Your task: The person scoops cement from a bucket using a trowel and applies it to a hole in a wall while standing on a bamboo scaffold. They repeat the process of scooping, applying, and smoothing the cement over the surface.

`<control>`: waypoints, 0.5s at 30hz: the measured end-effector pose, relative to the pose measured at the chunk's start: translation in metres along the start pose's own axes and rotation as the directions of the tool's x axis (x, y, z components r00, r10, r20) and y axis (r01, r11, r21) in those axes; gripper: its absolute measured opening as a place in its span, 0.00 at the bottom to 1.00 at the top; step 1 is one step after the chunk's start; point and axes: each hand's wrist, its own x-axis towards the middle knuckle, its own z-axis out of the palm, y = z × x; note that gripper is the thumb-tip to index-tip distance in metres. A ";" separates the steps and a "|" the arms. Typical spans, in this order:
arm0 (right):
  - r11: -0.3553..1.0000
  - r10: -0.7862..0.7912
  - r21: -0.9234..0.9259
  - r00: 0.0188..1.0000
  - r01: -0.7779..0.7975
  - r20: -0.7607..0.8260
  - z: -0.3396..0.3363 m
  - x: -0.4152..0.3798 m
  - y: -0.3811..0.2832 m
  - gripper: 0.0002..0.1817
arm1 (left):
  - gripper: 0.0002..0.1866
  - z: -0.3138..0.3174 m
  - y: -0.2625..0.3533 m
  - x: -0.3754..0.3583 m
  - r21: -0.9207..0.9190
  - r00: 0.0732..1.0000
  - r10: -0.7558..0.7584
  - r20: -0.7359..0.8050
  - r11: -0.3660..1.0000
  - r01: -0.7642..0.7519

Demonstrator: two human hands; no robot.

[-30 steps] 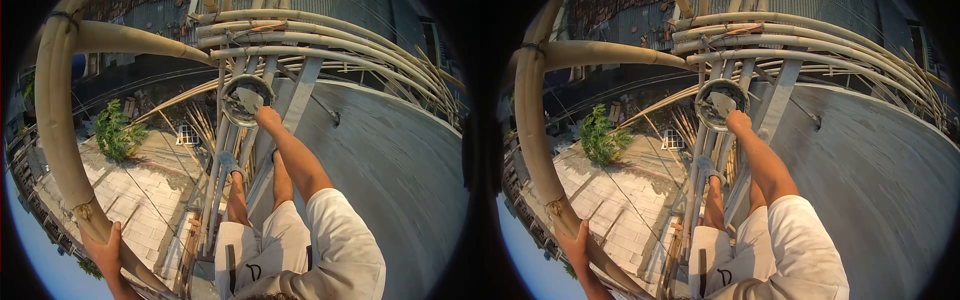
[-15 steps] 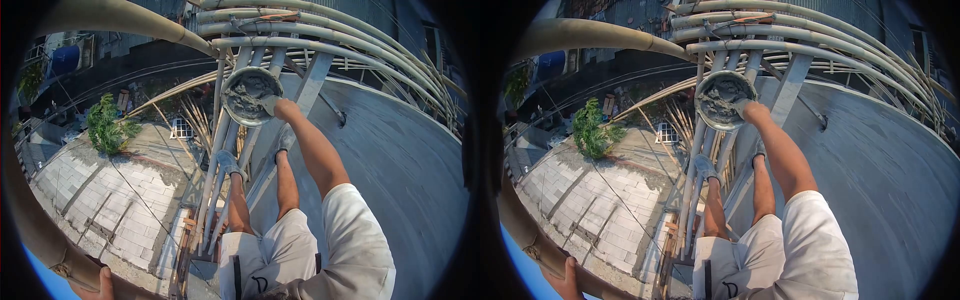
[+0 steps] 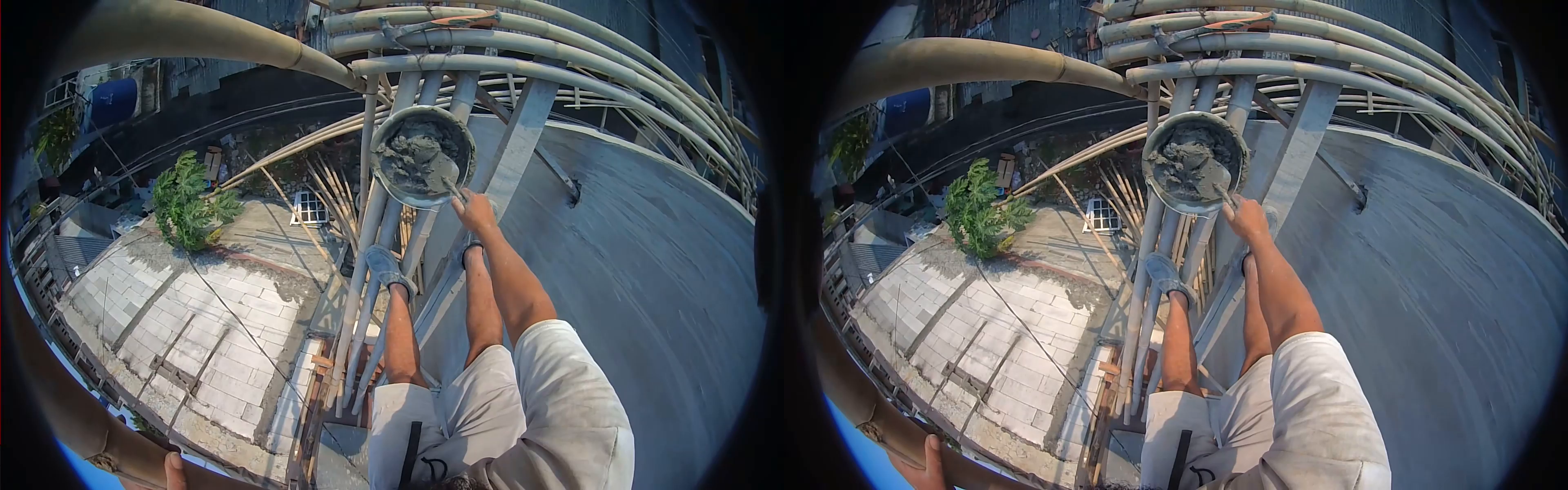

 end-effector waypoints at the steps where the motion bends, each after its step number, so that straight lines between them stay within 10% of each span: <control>1: 1.000 -0.003 0.005 1.000 0.003 -0.002 0.000 -0.001 0.005 0.24 | 0.36 -0.004 -0.005 0.001 0.022 1.000 0.010 0.026 1.000 -0.010; 9: 0.979 -0.202 0.020 0.978 0.203 -0.048 -0.024 0.015 -0.047 0.21 | 0.28 -0.022 -0.027 0.009 0.103 0.998 0.021 0.064 0.994 -0.028; 15: 0.990 -0.143 -0.029 0.984 0.140 -0.110 -0.142 -0.080 -0.060 0.20 | 0.45 -0.007 -0.042 0.014 0.159 0.990 0.139 -0.019 0.978 -0.135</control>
